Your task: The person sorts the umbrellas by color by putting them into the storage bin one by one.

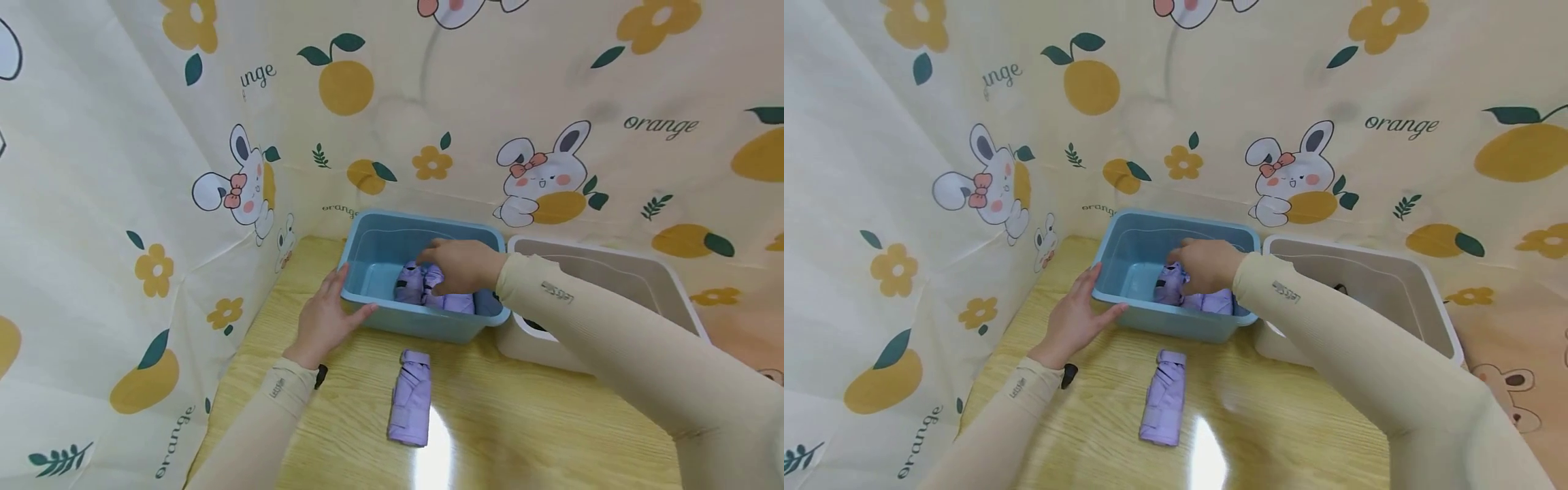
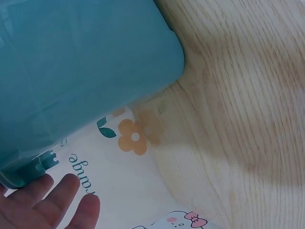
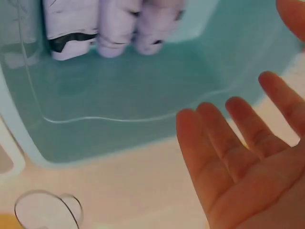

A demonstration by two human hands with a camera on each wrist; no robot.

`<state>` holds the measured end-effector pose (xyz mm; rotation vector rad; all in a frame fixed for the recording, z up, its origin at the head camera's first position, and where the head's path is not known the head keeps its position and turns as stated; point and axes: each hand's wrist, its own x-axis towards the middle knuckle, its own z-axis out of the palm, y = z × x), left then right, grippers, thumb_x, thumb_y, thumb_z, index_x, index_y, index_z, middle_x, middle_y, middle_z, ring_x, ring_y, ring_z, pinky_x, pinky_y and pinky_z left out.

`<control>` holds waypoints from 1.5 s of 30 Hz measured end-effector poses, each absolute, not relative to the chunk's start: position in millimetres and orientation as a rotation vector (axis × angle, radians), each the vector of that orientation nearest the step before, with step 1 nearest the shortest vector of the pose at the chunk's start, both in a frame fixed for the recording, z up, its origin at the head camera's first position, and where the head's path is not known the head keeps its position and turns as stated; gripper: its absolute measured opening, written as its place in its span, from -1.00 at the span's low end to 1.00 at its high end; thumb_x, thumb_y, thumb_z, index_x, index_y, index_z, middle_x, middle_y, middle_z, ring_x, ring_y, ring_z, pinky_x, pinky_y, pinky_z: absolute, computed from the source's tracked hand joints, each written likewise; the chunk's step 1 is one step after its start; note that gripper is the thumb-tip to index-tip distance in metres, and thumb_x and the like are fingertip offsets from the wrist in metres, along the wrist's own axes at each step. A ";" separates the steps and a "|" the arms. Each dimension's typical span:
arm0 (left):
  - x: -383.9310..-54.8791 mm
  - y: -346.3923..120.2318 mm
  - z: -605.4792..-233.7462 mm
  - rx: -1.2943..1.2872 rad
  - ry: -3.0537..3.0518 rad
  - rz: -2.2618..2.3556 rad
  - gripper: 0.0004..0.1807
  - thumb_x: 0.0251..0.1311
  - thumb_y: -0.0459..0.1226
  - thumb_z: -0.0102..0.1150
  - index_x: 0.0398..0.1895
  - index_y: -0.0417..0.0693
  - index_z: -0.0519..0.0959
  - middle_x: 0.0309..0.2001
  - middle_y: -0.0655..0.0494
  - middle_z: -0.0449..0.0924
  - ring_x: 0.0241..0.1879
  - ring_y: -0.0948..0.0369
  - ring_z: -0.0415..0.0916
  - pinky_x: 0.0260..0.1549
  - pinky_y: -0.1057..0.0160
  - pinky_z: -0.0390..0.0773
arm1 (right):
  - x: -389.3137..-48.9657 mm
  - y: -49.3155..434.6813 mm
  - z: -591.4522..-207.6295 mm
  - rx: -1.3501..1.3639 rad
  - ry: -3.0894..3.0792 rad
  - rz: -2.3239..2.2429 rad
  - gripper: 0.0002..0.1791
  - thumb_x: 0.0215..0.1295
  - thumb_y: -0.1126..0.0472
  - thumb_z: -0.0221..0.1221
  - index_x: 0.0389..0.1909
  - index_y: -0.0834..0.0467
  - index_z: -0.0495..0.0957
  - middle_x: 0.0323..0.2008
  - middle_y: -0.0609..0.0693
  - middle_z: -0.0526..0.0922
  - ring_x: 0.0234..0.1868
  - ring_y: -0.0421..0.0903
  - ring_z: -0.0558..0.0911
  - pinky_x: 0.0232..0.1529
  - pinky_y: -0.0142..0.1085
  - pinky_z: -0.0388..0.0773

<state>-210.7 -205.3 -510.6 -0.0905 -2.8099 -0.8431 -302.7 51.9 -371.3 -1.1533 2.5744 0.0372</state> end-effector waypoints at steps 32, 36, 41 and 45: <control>-211.6 -208.0 -507.3 -0.076 -2.851 -0.817 0.11 0.13 0.41 0.11 0.60 0.00 0.05 0.56 -0.06 -0.02 -0.34 -0.07 0.59 -0.70 0.20 0.33 | -159.7 100.7 -462.0 -1.260 2.497 -0.273 -0.33 0.06 0.10 0.46 0.24 0.09 0.52 0.25 0.10 0.46 0.11 0.06 0.57 -0.01 -0.07 0.57; -210.8 -207.1 -506.1 -0.093 -2.839 -0.815 0.11 0.13 0.40 0.13 0.59 -0.03 0.07 0.55 -0.08 0.01 -0.26 -0.13 0.62 -0.66 0.17 0.38 | -156.6 101.2 -465.3 -1.253 2.493 -0.269 -0.31 0.07 0.08 0.45 0.26 0.09 0.51 0.25 0.11 0.46 0.15 0.06 0.54 0.06 -0.06 0.54; -209.4 -205.6 -504.9 -0.101 -2.846 -0.812 0.13 0.12 0.41 0.12 0.59 -0.03 0.05 0.55 -0.08 0.00 -0.11 -0.20 0.61 -0.58 0.11 0.46 | -151.3 103.1 -464.8 -1.200 2.490 -0.269 -0.28 0.07 0.06 0.46 0.29 0.06 0.50 0.28 0.11 0.43 0.14 0.05 0.55 0.01 -0.05 0.56; -208.3 -204.2 -504.2 -0.099 -2.853 -0.817 0.13 0.12 0.42 0.12 0.60 -0.01 0.04 0.56 -0.07 -0.01 -0.08 -0.20 0.60 -0.56 0.09 0.47 | -145.0 101.2 -468.3 -1.171 2.500 -0.245 -0.21 -0.01 0.04 0.50 0.31 0.04 0.48 0.30 0.13 0.41 0.06 0.05 0.60 -0.18 -0.12 0.61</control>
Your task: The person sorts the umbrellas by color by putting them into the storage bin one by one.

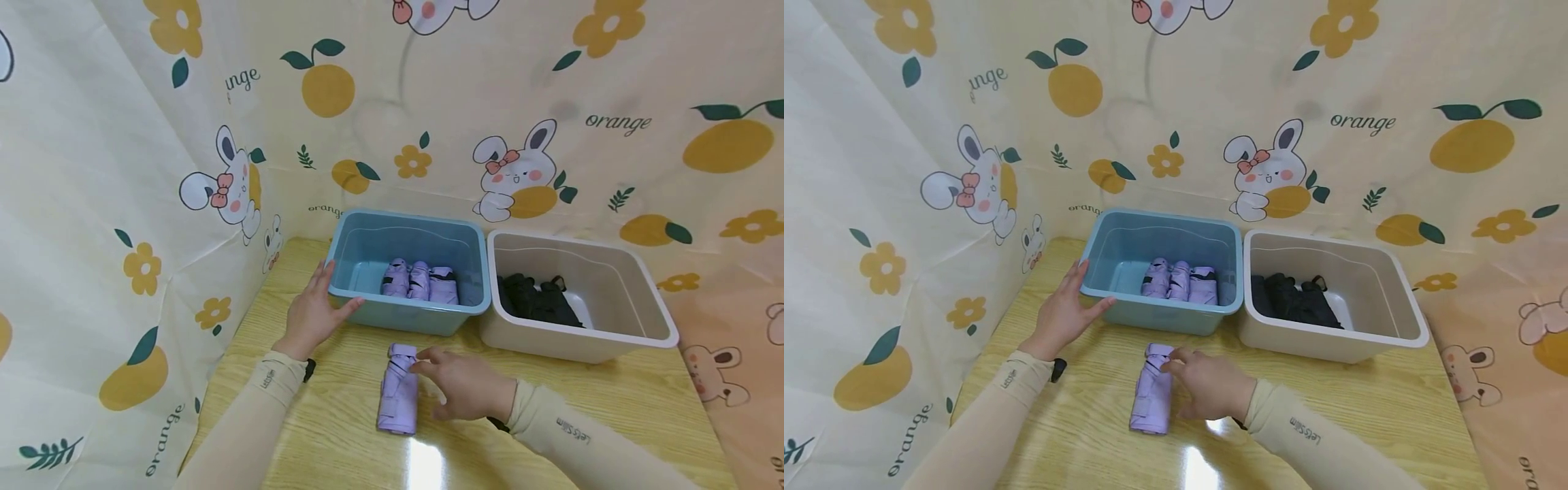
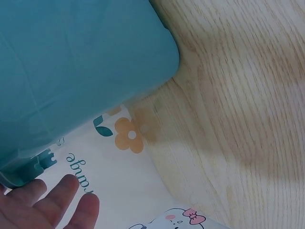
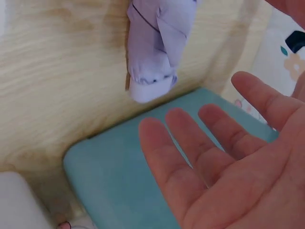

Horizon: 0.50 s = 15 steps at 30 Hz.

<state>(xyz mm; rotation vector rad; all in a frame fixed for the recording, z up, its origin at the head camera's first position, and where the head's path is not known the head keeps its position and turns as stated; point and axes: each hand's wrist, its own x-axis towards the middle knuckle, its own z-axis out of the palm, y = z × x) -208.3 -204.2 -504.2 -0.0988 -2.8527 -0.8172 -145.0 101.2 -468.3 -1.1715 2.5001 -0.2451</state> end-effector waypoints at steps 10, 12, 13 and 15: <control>-209.4 -204.2 -503.6 -0.117 -2.831 -0.829 0.13 0.12 0.41 0.12 0.59 -0.04 0.06 0.56 -0.07 -0.01 -0.10 -0.17 0.61 -0.59 0.12 0.45 | -131.9 82.5 -511.4 -1.074 2.534 -0.258 0.20 -0.20 -0.32 0.53 0.47 0.08 0.26 0.45 0.29 0.14 0.18 0.36 0.48 -0.30 -0.13 0.63; -209.3 -204.4 -504.2 -0.112 -2.835 -0.828 0.13 0.12 0.42 0.11 0.59 -0.04 0.06 0.56 -0.07 -0.02 -0.13 -0.16 0.62 -0.60 0.13 0.44 | -129.9 77.8 -521.7 -1.059 2.556 -0.252 0.23 -0.25 -0.35 0.54 0.47 0.06 0.26 0.45 0.30 0.15 0.17 0.40 0.47 -0.30 -0.10 0.64; -209.2 -204.5 -504.5 -0.109 -2.837 -0.824 0.13 0.12 0.42 0.11 0.59 -0.03 0.05 0.56 -0.06 -0.02 -0.14 -0.16 0.62 -0.61 0.14 0.43 | -128.6 75.3 -526.2 -1.050 2.563 -0.246 0.23 -0.27 -0.36 0.54 0.47 0.05 0.28 0.44 0.30 0.17 0.17 0.40 0.48 -0.28 -0.08 0.64; -208.9 -204.3 -505.0 -0.108 -2.838 -0.827 0.13 0.12 0.42 0.11 0.59 -0.03 0.05 0.56 -0.06 -0.02 -0.18 -0.15 0.62 -0.63 0.15 0.42 | -125.5 70.5 -533.9 -1.038 2.577 -0.235 0.22 -0.32 -0.35 0.56 0.44 0.02 0.31 0.42 0.28 0.20 0.13 0.38 0.51 -0.26 -0.07 0.63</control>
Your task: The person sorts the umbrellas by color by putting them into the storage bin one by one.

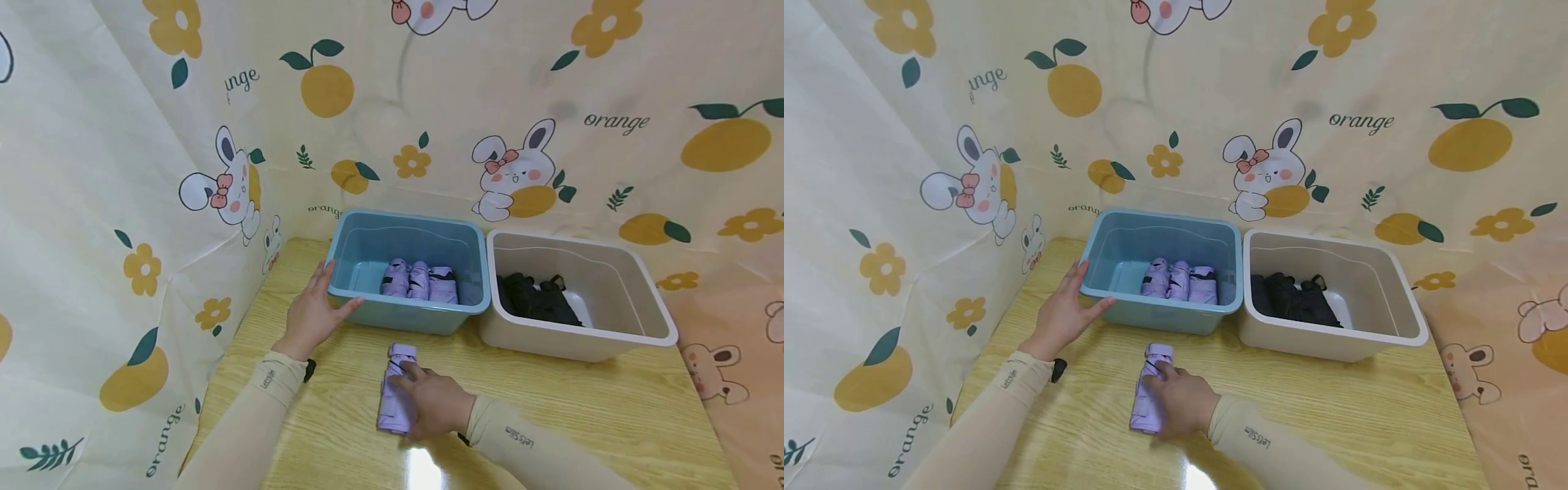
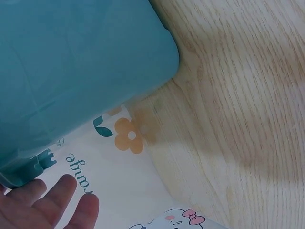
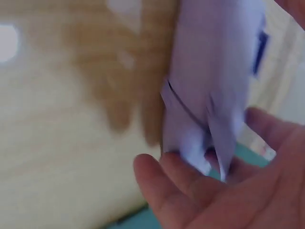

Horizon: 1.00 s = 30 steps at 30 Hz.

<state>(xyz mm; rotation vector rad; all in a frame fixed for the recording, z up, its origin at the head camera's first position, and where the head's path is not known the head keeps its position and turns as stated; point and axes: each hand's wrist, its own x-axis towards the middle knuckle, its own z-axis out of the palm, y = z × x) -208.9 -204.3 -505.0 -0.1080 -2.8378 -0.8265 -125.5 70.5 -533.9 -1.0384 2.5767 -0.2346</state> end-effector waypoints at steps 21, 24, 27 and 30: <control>-210.1 -205.2 -509.6 -0.107 -2.836 -0.823 0.15 0.11 0.45 0.07 0.60 0.00 0.02 0.56 -0.07 -0.03 0.00 -0.20 0.58 -0.48 0.00 0.54 | -111.9 50.8 -569.2 -1.083 2.710 -0.240 -0.06 -0.27 0.05 0.54 0.32 -0.04 0.50 0.22 0.38 0.29 -0.16 0.30 0.61 -0.15 -0.07 0.62; -209.1 -205.0 -508.5 -0.112 -2.827 -0.838 0.15 0.10 0.44 0.09 0.60 0.00 0.03 0.55 -0.10 -0.01 -0.03 -0.20 0.59 -0.54 0.04 0.52 | -111.1 50.0 -568.3 -1.088 2.714 -0.222 -0.09 -0.23 0.04 0.55 0.31 -0.02 0.50 0.20 0.37 0.31 -0.15 0.33 0.61 -0.12 -0.02 0.63; -208.8 -205.2 -508.3 -0.113 -2.827 -0.840 0.14 0.11 0.44 0.09 0.60 0.00 0.04 0.55 -0.12 0.01 -0.04 -0.20 0.60 -0.57 0.08 0.50 | -110.2 50.2 -568.6 -1.080 2.710 -0.225 -0.09 -0.20 0.05 0.55 0.32 -0.02 0.49 0.20 0.36 0.30 -0.11 0.38 0.59 -0.15 -0.03 0.64; -208.6 -205.2 -507.7 -0.119 -2.828 -0.841 0.15 0.10 0.45 0.08 0.60 -0.01 0.04 0.55 -0.12 0.00 -0.01 -0.20 0.59 -0.54 0.06 0.51 | -109.9 51.0 -569.6 -1.065 2.713 -0.246 -0.10 -0.19 0.08 0.54 0.33 -0.03 0.49 0.21 0.34 0.30 -0.07 0.39 0.57 -0.18 -0.07 0.64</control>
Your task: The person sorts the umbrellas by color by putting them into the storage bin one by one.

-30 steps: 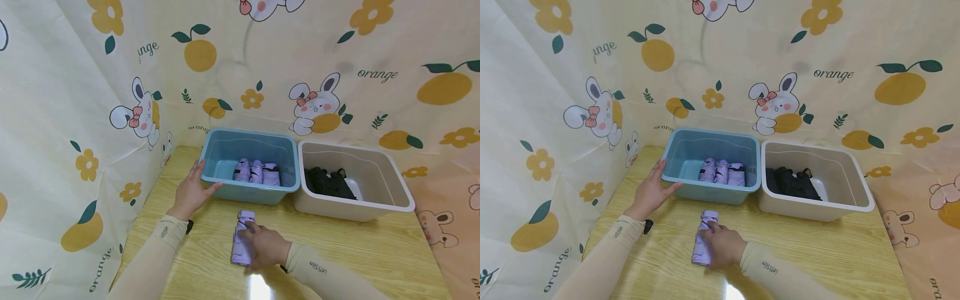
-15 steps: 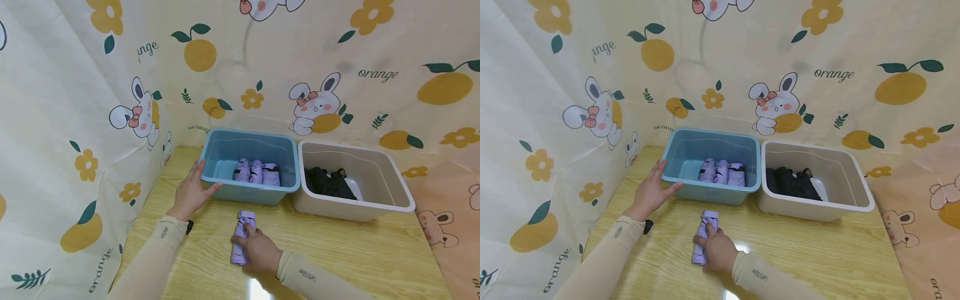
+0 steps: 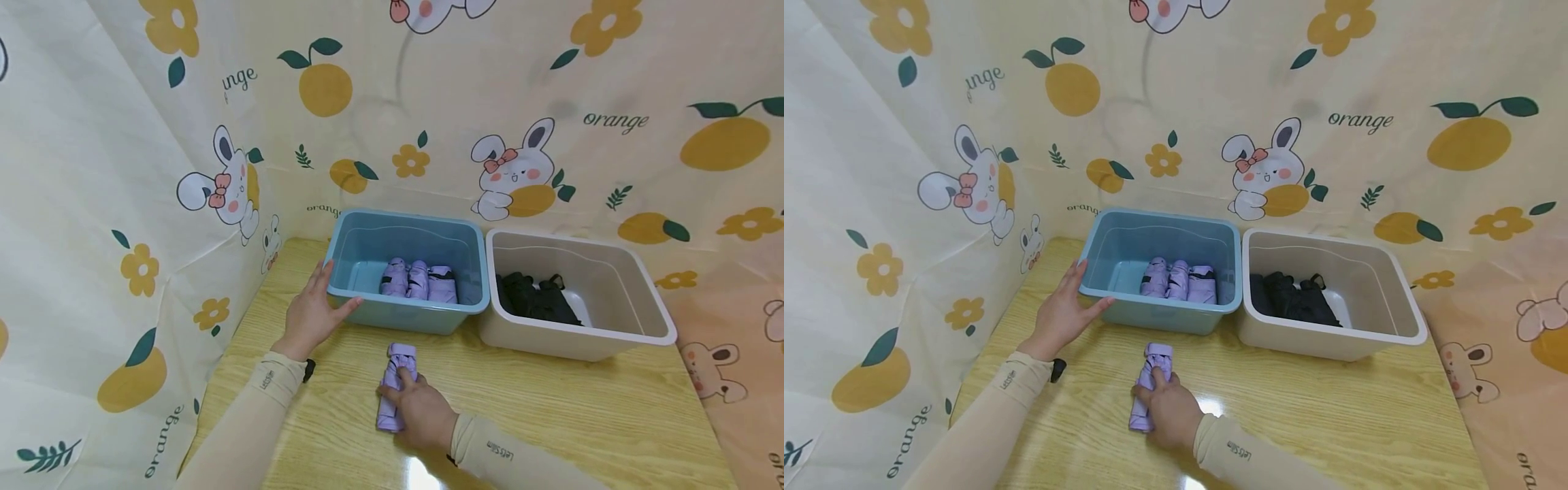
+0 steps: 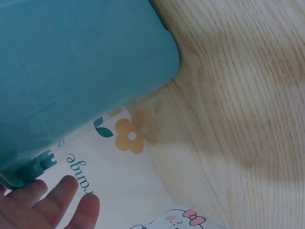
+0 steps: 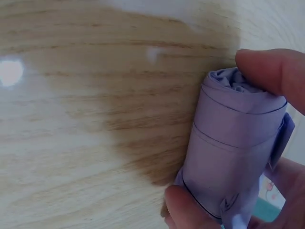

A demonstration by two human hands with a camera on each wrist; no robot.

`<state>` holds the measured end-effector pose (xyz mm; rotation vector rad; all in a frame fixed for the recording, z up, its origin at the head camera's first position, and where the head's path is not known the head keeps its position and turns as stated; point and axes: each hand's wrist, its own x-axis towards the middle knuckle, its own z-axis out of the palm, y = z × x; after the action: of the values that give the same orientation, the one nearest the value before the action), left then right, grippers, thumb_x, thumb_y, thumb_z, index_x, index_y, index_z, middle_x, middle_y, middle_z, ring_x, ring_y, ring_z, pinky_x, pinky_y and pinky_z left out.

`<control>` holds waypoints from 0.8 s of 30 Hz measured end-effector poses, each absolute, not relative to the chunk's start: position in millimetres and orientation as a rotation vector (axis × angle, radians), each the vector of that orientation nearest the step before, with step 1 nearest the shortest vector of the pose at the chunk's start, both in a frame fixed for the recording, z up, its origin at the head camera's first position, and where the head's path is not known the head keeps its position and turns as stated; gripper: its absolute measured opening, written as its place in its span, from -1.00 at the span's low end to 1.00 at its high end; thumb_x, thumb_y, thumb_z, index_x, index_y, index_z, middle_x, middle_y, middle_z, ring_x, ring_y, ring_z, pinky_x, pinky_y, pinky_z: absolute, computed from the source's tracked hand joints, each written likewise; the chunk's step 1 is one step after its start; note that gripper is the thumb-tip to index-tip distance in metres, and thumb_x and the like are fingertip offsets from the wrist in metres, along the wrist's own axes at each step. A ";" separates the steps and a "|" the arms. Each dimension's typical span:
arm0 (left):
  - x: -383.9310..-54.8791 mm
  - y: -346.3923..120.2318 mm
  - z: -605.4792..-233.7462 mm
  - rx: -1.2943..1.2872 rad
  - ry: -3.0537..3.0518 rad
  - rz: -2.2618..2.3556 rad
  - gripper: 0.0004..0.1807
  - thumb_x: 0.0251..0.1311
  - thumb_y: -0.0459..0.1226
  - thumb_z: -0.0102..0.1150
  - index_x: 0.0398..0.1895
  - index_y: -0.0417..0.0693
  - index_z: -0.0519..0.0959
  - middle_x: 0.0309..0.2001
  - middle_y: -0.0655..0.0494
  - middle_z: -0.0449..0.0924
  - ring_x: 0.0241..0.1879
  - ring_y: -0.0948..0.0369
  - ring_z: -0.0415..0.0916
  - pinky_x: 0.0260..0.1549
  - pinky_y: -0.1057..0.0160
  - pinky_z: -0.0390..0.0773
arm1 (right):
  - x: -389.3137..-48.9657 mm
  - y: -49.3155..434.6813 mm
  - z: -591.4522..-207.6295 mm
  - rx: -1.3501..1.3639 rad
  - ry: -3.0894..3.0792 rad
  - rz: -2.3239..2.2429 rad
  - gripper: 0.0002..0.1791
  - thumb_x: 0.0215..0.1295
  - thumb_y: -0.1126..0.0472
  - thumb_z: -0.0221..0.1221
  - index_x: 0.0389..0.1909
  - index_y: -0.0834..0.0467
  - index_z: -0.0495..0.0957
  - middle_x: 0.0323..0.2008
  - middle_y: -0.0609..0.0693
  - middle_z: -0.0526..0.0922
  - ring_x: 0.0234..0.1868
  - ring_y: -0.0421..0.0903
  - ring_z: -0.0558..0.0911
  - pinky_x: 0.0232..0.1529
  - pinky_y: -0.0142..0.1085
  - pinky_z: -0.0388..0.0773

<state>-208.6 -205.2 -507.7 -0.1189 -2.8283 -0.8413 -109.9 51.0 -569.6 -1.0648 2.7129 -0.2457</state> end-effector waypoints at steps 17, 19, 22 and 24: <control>-210.1 -205.2 -507.5 -0.113 -2.838 -0.819 0.14 0.12 0.45 0.05 0.60 -0.01 0.03 0.55 -0.11 0.01 0.04 -0.19 0.56 -0.51 0.03 0.53 | -108.7 50.8 -567.8 -0.993 2.695 -0.391 -0.05 -0.30 -0.01 0.56 0.29 0.05 0.51 0.16 0.26 0.30 -0.08 0.26 0.54 -0.26 -0.21 0.58; -209.5 -205.0 -507.0 -0.114 -2.840 -0.824 0.14 0.12 0.45 0.06 0.60 -0.01 0.03 0.55 -0.11 0.01 0.06 -0.20 0.55 -0.48 0.00 0.54 | -108.3 50.6 -569.3 -0.985 2.700 -0.381 -0.05 -0.29 -0.04 0.54 0.29 0.04 0.51 0.19 0.28 0.29 -0.08 0.28 0.54 -0.28 -0.21 0.58; -208.7 -204.6 -506.0 -0.112 -2.843 -0.830 0.14 0.12 0.44 0.08 0.60 -0.02 0.03 0.55 -0.12 0.01 0.08 -0.21 0.54 -0.45 -0.03 0.56 | -108.4 49.4 -570.9 -0.973 2.713 -0.371 -0.08 -0.28 -0.01 0.52 0.29 0.03 0.51 0.18 0.27 0.30 -0.08 0.29 0.54 -0.26 -0.19 0.58; -208.4 -204.6 -505.6 -0.112 -2.843 -0.832 0.15 0.11 0.44 0.08 0.60 -0.02 0.03 0.55 -0.13 0.01 0.08 -0.21 0.54 -0.43 -0.04 0.56 | -108.4 48.5 -572.0 -0.965 2.716 -0.370 -0.08 -0.29 -0.01 0.53 0.28 0.02 0.52 0.18 0.27 0.31 -0.07 0.30 0.54 -0.25 -0.18 0.59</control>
<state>-208.4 -204.6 -505.6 -0.1117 -2.8430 -0.8322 -108.4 48.5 -572.0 -0.9655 2.7159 -0.3701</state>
